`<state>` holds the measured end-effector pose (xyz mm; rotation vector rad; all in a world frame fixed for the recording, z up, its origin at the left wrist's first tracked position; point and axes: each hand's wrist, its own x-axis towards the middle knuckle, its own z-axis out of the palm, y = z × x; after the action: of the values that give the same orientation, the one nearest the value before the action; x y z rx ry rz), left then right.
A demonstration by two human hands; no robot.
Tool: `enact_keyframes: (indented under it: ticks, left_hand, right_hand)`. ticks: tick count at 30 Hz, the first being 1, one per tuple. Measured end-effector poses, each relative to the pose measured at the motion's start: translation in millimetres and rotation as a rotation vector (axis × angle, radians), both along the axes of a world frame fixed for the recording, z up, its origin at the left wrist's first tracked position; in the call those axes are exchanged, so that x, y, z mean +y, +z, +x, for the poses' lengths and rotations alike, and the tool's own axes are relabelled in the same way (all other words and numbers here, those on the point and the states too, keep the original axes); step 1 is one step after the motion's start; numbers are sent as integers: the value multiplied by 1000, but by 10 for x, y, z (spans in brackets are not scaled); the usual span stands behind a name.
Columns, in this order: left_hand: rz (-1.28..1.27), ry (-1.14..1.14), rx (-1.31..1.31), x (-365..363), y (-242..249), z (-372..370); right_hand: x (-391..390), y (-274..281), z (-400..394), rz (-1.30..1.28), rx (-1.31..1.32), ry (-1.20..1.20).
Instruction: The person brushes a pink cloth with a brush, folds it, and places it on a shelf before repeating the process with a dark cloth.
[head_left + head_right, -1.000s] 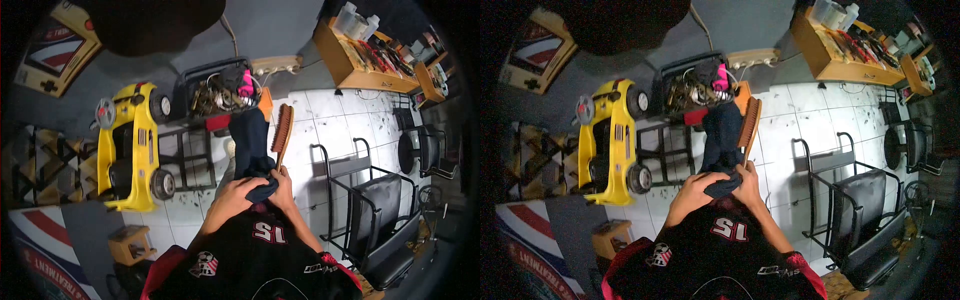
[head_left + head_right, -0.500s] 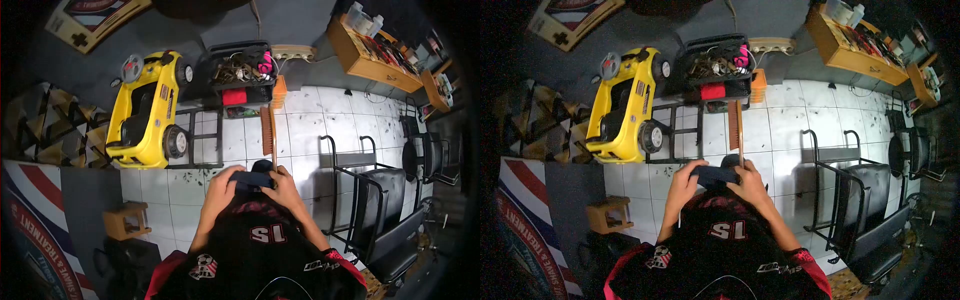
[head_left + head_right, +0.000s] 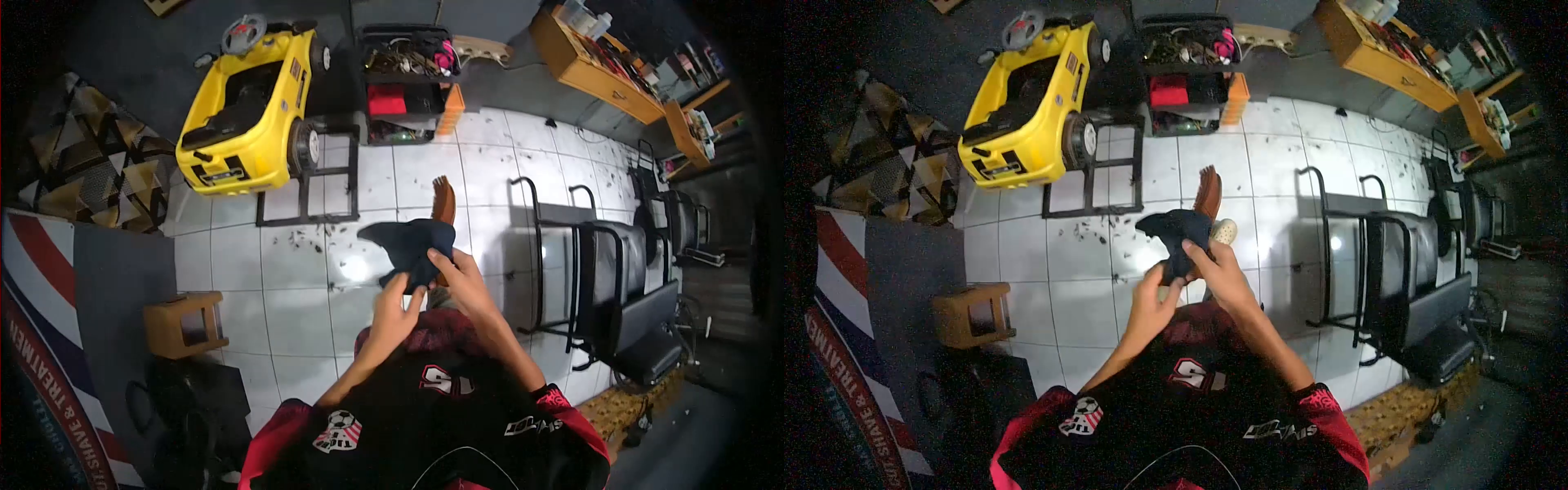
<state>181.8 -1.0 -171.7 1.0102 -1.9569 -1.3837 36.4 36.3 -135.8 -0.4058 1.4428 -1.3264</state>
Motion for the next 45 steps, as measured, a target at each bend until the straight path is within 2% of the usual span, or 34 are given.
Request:
enact_keyframes:
  ticks: [2, 4, 6, 7, 8, 14, 17, 20, 23, 25, 26, 27, 29, 30, 31, 32, 34, 36, 38, 41, 44, 45]
  left_hand:
    - [98, 39, 157, 56, 32, 98]
    - [89, 56, 130, 70, 182, 182]
    - [279, 65, 209, 95, 247, 239]
    - [217, 35, 286, 92, 238, 229]
    - [261, 40, 337, 94, 240, 224]
    - [643, 56, 608, 113, 440, 2]
    - [688, 90, 579, 134, 487, -122]
    - [697, -19, 490, 147, 354, -223]
    - [914, 44, 577, 255, 549, -407]
    - [1088, 63, 613, 291, 467, -430]
    - [1079, 16, 614, 313, 329, -436]
    - [1067, -34, 614, 330, 268, -466]
    - [1017, -123, 628, 428, 199, -529]
    - [956, -140, 536, 470, 281, -578]
    - [899, -151, 439, 520, 364, -597]
    - [847, -161, 339, 579, 395, -599]
    - [656, -269, 297, 651, 380, -619]
    - [509, -351, 254, 666, 436, -641]
    - [407, -261, 252, 699, 489, -670]
    - [180, -71, 261, 804, 454, -793]
    - [87, -308, 8, 829, 260, -750]
    - [11, -330, 23, 841, 222, -772]
  right_hand:
    - [174, -16, 68, 14, 28, -33]
    - [337, -45, 64, 41, 107, -19]
    - [511, 46, 125, 56, 210, 7]
    - [552, 44, 146, 31, 236, 10]
    - [586, 43, 152, 0, 263, 7]
    - [867, -64, 133, 51, 251, -40]
    - [977, 20, 176, -25, 250, -177]
    - [1175, -10, 125, -99, 250, -251]
    - [1271, 130, 161, -243, 351, -407]
    - [1421, 52, -9, -164, 400, -259]
    - [1496, -6, -118, -126, 427, -186]
    - [1530, -82, -206, -143, 218, -204]
    - [1526, -232, -219, -256, 178, -263]
    - [1499, -267, -219, -313, 157, -287]
    - [1450, -95, -233, -110, 241, -233]
    - [1411, -27, -242, -178, 239, -242]
    - [1340, 26, -311, -315, 240, -264]
    - [1387, -5, -469, -251, 158, -156]
    - [1423, -12, -511, -278, 46, -161]
    - [1465, -41, -545, -309, 86, -196]
    - [1482, 95, -644, -252, 149, -204]
    - [1503, 130, -682, -225, 186, -206]
